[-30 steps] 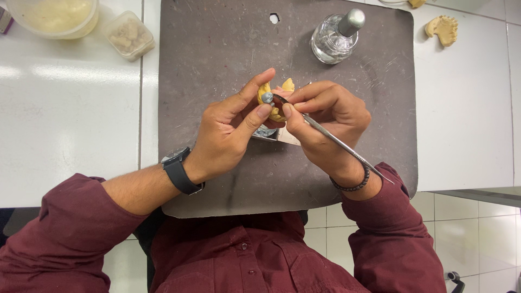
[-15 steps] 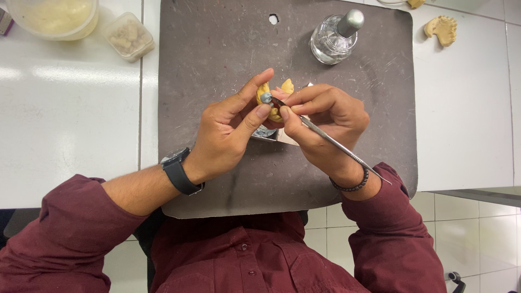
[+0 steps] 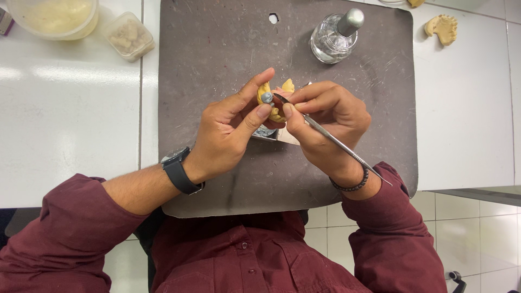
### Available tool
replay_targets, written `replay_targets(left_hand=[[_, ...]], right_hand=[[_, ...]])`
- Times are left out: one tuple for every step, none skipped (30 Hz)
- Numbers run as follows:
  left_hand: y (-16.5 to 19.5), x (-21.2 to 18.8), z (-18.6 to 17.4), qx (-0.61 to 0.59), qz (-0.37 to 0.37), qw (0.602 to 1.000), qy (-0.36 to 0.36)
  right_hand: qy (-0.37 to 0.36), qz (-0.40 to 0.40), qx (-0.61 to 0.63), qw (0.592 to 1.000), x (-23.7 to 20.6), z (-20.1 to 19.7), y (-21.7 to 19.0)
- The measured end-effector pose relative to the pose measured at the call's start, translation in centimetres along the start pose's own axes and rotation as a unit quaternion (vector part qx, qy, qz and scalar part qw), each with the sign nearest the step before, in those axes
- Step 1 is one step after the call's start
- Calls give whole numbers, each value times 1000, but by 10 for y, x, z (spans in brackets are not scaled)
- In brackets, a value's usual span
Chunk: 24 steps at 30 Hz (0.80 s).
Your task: The person holds a yellow dental stone cast with artificial teeth in one hand and uses a metal wax carving instrument to shape and smooth a blue wax buildup on the cast. They repeatedly rotate the cast, carve the wax from different angles, and dip or touch the tip near a small container while refining the wax pattern.
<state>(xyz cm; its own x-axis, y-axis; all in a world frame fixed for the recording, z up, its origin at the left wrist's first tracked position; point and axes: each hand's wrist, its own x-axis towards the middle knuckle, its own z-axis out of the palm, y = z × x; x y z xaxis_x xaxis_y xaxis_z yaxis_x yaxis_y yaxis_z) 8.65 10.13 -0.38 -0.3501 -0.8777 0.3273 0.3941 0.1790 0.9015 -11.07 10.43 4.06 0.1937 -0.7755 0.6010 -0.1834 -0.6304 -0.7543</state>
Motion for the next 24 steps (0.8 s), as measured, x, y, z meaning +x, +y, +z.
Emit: replay_targets(left_hand=[[0, 0, 0, 10, 7, 1000, -1], [0, 1, -1, 20, 14, 1000, -2], [0, 1, -1, 29, 21, 999, -3], [-1, 1, -1, 33, 23, 999, 0], [-1, 1, 0, 37, 26, 999, 3], [-2, 1, 0, 41, 29, 999, 5], [-2, 1, -1, 43, 25, 999, 5], [-2, 1, -1, 45, 22, 999, 4], [-2, 1, -1, 48, 19, 999, 3], [-2, 1, -1, 40, 20, 999, 3], [-2, 0, -1, 33, 21, 999, 4], [-2, 0, -1, 26, 22, 999, 5], [-1, 0, -1, 30, 21, 999, 5], [-1, 0, -1, 34, 20, 999, 5], [-1, 0, -1, 39, 20, 999, 4], [-1, 0, -1, 35, 19, 999, 4], [-1, 0, -1, 32, 18, 999, 3], [-1, 0, -1, 29, 18, 999, 3], [0, 0, -1, 30, 18, 999, 2], [0, 0, -1, 31, 20, 999, 2], [0, 0, -1, 32, 20, 999, 1], [0, 0, -1, 22, 11, 1000, -1], [0, 0, -1, 12, 1, 1000, -3], [0, 0, 0, 2, -8, 1000, -6]], right_hand=[[5, 4, -1, 1000, 0, 0, 0], [2, 4, 1, 1000, 0, 0, 0], [-1, 4, 3, 1000, 0, 0, 0], [-4, 4, 5, 1000, 0, 0, 0], [-5, 0, 0, 1000, 1, 0, 0], [-5, -3, -6, 1000, 1, 0, 0], [-6, -6, -12, 1000, 1, 1, 1], [-7, -8, -8, 1000, 2, 1, 1], [-9, -10, -4, 1000, 2, 1, 1], [-10, -12, -1, 1000, 2, 1, 1], [-7, -11, -9, 1000, 2, 1, 0], [-4, -10, -18, 1000, 2, 1, 0], [-2, -8, -26, 1000, 2, 1, 0], [-5, -9, -14, 1000, 2, 1, 0], [-8, -10, -2, 1000, 2, 1, 0], [-11, -11, 9, 1000, 2, 1, 0], [-8, -9, 0, 1000, 2, 1, 0], [-5, -8, -9, 1000, 2, 1, 0], [-2, -6, -18, 1000, 2, 1, 0], [-5, -7, -9, 1000, 1, 1, 0], [-8, -8, 0, 1000, 1, 1, 0], [-12, -8, 9, 1000, 1, 1, -1], [-7, -4, 3, 1000, 0, 1, -1], [-2, 1, -3, 1000, 0, 1, -1]])
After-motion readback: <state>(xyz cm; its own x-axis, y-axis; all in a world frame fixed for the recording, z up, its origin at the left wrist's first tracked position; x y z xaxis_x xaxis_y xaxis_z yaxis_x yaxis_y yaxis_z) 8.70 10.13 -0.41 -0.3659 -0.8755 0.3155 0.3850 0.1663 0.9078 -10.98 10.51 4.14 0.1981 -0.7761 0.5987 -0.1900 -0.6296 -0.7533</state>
